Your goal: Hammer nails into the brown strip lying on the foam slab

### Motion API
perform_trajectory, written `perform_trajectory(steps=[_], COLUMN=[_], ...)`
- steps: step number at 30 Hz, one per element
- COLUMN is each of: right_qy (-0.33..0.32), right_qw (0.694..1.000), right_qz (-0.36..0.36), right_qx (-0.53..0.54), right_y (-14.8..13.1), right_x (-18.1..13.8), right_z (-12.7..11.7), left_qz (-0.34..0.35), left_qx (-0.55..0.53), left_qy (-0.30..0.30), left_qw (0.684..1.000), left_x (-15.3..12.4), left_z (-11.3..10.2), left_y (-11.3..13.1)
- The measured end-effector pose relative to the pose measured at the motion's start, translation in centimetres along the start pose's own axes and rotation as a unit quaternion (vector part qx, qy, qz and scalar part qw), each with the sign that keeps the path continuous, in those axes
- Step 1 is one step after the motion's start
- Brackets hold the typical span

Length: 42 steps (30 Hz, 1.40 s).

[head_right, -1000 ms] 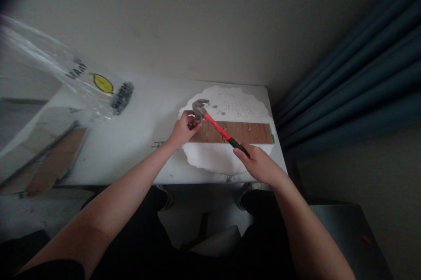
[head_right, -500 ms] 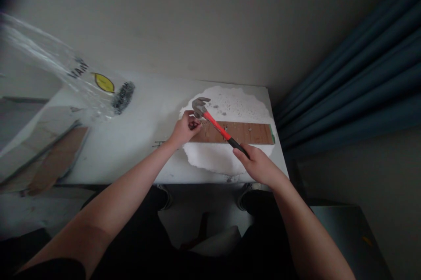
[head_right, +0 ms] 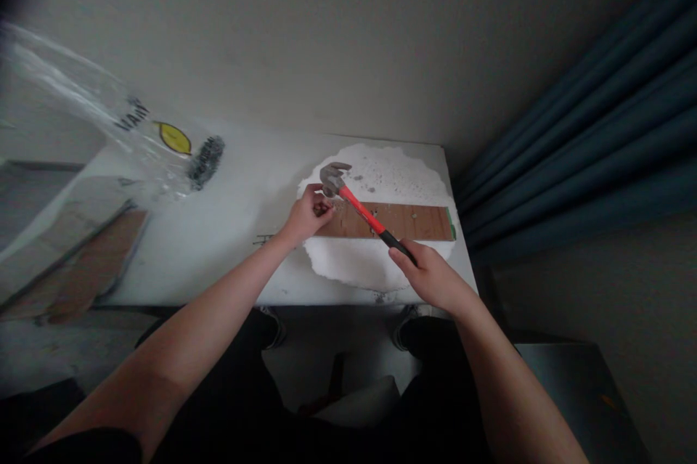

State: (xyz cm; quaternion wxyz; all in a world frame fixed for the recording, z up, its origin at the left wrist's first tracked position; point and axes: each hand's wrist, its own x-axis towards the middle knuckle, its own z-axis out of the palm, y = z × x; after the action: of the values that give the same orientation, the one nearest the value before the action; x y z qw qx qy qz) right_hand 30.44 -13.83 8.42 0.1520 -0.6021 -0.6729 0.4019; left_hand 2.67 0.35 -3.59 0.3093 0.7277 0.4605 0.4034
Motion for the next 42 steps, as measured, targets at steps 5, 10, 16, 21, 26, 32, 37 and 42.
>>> perform_trajectory(steps=[5,10,16,21,26,32,37,42], right_qy=[-0.014,-0.005,-0.021,-0.018,-0.014,-0.023,-0.019,-0.02], right_qw=[1.0,1.0,0.999,0.999,0.998,0.999,0.998,0.998], right_qz=[0.006,0.005,0.009,0.019,0.023,0.02,0.008,0.011], right_qx=[0.001,0.017,0.025,0.026,0.062,0.041,0.065,0.061], right_y=[-0.1,0.0,0.1,0.3,0.4,0.5,0.3,0.5], right_x=[0.0,0.0,0.0,0.0,-0.2,-0.2,-0.2,-0.1], right_z=[0.3,0.4,0.5,0.6,0.6,0.8,1.0,1.4], left_qz=[-0.008,-0.003,-0.014,-0.014,-0.013,0.026,0.03,0.028], left_qx=[0.001,0.002,0.002,0.004,-0.005,0.048,0.029,0.043], left_qy=[-0.002,-0.001,-0.001,0.0,0.012,0.011,0.003,0.01], left_qw=[1.0,1.0,1.0,1.0,1.0,0.998,0.999,0.999], left_x=[0.0,0.0,0.0,-0.1,-0.1,0.2,0.3,0.4], left_z=[0.0,0.1,0.0,-0.1,-0.2,-0.4,-0.3,-0.2], left_y=[-0.3,-0.5,0.0,0.4,0.6,0.6,0.3,0.1])
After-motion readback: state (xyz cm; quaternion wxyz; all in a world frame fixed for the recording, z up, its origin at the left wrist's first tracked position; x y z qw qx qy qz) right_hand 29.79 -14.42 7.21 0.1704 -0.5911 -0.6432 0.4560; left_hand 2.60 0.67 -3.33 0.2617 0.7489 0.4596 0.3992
